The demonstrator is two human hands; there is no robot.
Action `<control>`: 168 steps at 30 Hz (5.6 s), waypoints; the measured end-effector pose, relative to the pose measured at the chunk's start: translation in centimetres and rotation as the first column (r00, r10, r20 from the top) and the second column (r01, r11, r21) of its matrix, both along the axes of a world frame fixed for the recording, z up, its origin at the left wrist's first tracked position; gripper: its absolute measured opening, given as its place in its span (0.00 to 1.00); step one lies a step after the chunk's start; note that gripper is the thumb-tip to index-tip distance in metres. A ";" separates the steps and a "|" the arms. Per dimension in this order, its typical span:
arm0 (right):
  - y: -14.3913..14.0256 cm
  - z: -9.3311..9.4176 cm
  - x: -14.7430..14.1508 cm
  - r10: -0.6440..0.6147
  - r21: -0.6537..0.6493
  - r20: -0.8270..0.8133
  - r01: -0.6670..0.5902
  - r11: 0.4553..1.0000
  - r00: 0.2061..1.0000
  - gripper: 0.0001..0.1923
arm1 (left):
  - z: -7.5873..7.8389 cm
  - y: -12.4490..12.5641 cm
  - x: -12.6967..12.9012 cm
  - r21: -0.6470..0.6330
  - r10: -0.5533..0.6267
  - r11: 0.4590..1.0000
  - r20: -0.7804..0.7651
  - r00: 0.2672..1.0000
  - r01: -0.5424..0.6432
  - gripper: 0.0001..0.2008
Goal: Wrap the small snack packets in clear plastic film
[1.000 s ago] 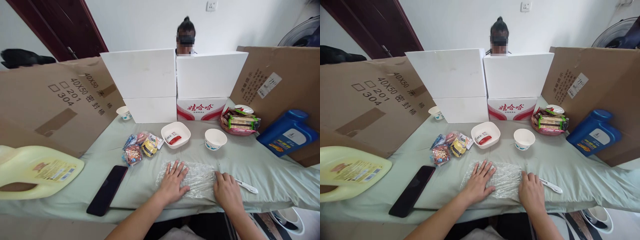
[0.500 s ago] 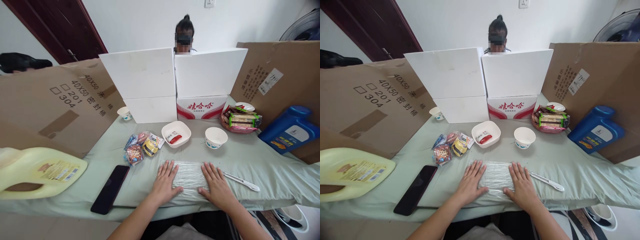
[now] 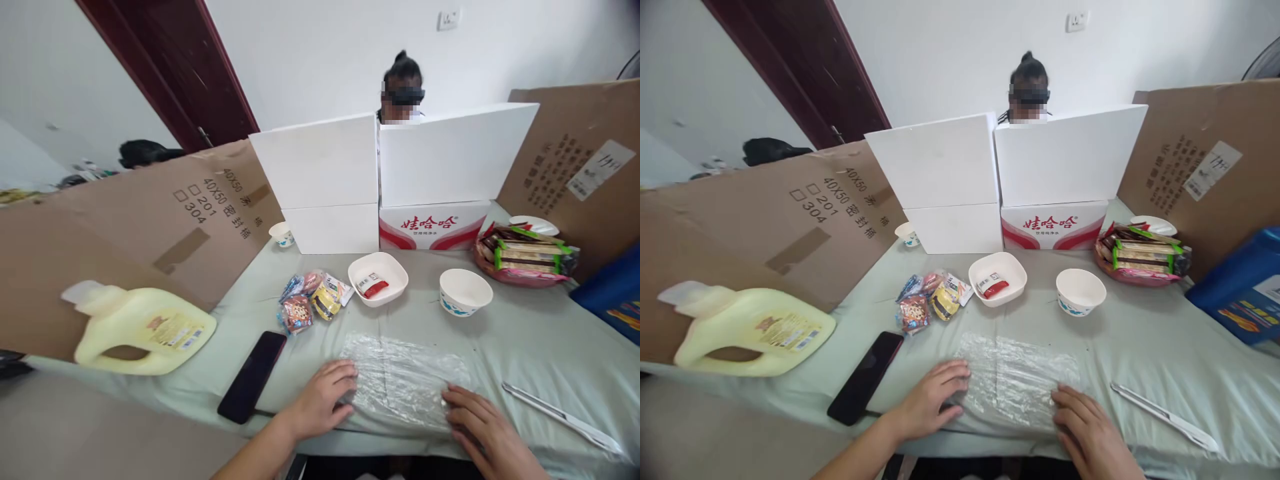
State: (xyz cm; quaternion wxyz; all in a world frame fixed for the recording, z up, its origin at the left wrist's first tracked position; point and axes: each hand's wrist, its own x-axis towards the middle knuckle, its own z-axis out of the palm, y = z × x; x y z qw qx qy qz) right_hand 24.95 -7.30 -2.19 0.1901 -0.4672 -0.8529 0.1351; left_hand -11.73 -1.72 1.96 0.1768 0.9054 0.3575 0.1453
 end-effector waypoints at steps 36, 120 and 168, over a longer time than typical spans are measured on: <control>4.5 1.9 -2.9 -0.588 0.410 -0.061 0.557 0.722 0.807 0.18 | 0.5 4.4 6.3 0.458 0.518 0.754 0.026 0.855 -0.471 0.09; 0.1 1.5 -6.8 0.108 0.368 0.349 -0.242 0.898 0.931 0.28 | -2.6 3.1 10.3 0.172 0.125 0.978 -0.015 0.992 -0.121 0.19; 8.4 1.5 -9.6 -0.357 0.152 0.335 0.324 0.934 0.872 0.09 | -2.1 3.0 10.1 0.072 0.307 0.943 0.198 0.931 -0.326 0.02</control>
